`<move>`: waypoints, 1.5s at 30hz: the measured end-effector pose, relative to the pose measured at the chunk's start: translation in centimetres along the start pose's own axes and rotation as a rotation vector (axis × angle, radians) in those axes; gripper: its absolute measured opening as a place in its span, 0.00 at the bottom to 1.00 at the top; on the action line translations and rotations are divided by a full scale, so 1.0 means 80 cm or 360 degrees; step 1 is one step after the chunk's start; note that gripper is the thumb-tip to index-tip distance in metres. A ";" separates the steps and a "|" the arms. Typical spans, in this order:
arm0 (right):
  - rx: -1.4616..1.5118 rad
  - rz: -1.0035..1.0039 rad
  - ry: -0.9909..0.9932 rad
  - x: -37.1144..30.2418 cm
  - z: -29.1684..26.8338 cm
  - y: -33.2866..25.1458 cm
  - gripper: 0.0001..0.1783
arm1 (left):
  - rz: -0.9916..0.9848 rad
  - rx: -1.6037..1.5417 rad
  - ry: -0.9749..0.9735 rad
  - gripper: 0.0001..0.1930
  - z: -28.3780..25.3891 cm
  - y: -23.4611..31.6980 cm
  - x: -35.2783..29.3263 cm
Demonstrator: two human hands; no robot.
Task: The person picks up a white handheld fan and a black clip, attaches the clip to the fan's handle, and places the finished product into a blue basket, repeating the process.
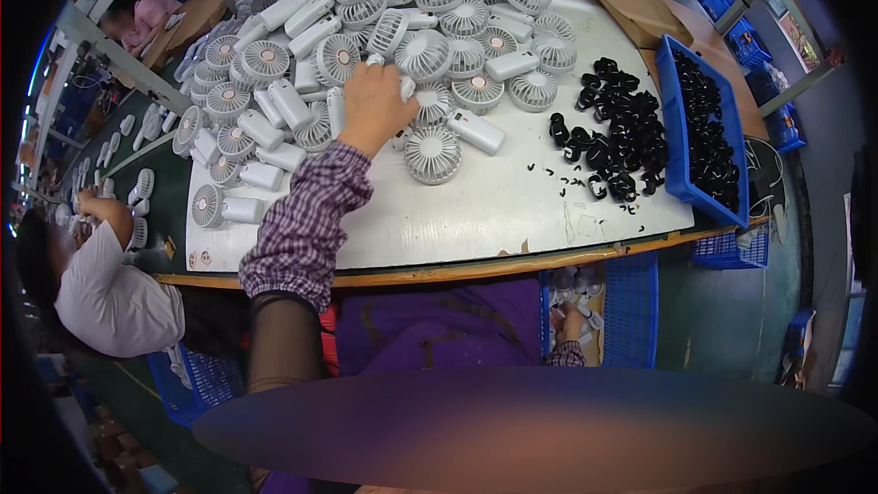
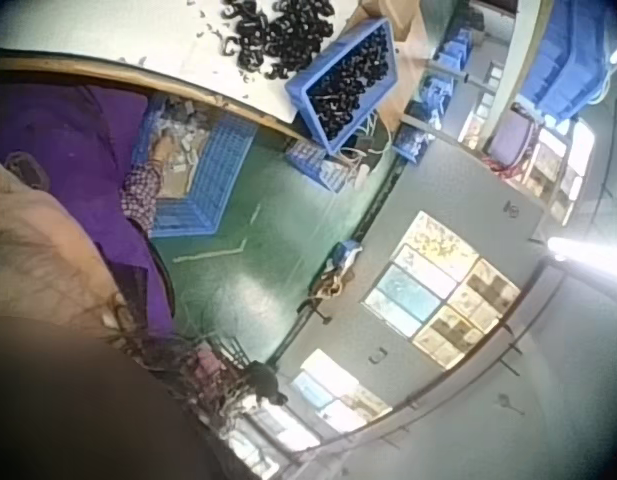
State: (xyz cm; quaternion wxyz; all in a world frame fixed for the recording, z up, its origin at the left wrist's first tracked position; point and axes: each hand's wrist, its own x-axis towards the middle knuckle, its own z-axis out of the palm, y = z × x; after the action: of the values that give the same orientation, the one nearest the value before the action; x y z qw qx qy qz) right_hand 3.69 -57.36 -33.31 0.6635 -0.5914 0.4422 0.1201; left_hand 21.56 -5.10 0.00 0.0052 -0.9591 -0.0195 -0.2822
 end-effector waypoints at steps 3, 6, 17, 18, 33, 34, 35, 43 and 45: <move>0.0218 -0.0408 -0.0252 -0.087 0.022 -0.083 0.13 | -0.0121 -0.0283 0.0141 0.21 -0.033 0.008 -0.025; 0.0178 -0.0774 -0.0459 -0.187 0.048 -0.173 0.11 | -0.0182 -0.0674 0.0144 0.24 -0.057 0.041 -0.079; -0.0406 -0.1445 -0.1362 -0.366 0.241 -0.277 0.22 | -0.0415 -0.1808 -0.0726 0.28 -0.097 0.157 -0.217; -0.0405 -0.1481 -0.1435 -0.371 0.242 -0.273 0.22 | -0.0409 -0.1818 -0.0734 0.28 -0.097 0.149 -0.226; -0.1615 -0.2932 0.0124 -0.196 0.247 -0.381 0.14 | -0.1209 -0.2983 -0.1035 0.13 -0.082 0.107 -0.227; -0.1727 -0.3000 0.0150 -0.183 0.252 -0.386 0.13 | -0.1197 -0.2983 -0.1030 0.13 -0.083 0.107 -0.223; -0.1794 -0.3049 0.0119 -0.173 0.257 -0.387 0.10 | -0.1148 -0.2955 -0.1025 0.14 -0.087 0.109 -0.218; -0.0884 -0.2246 -0.0691 -0.199 0.255 -0.379 0.05 | -0.1052 -0.2922 -0.0860 0.13 -0.093 0.103 -0.196; -0.0481 -0.1512 -0.0982 -0.227 0.250 -0.365 0.05 | -0.1093 -0.2920 -0.0812 0.13 -0.087 0.102 -0.192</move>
State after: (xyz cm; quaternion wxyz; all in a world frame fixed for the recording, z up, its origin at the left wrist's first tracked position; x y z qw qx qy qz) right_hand 21.93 -40.84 -2.07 0.6510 -0.7506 -0.1069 0.0378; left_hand 5.26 -13.97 -2.49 -0.8197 -0.5672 -0.0705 0.0388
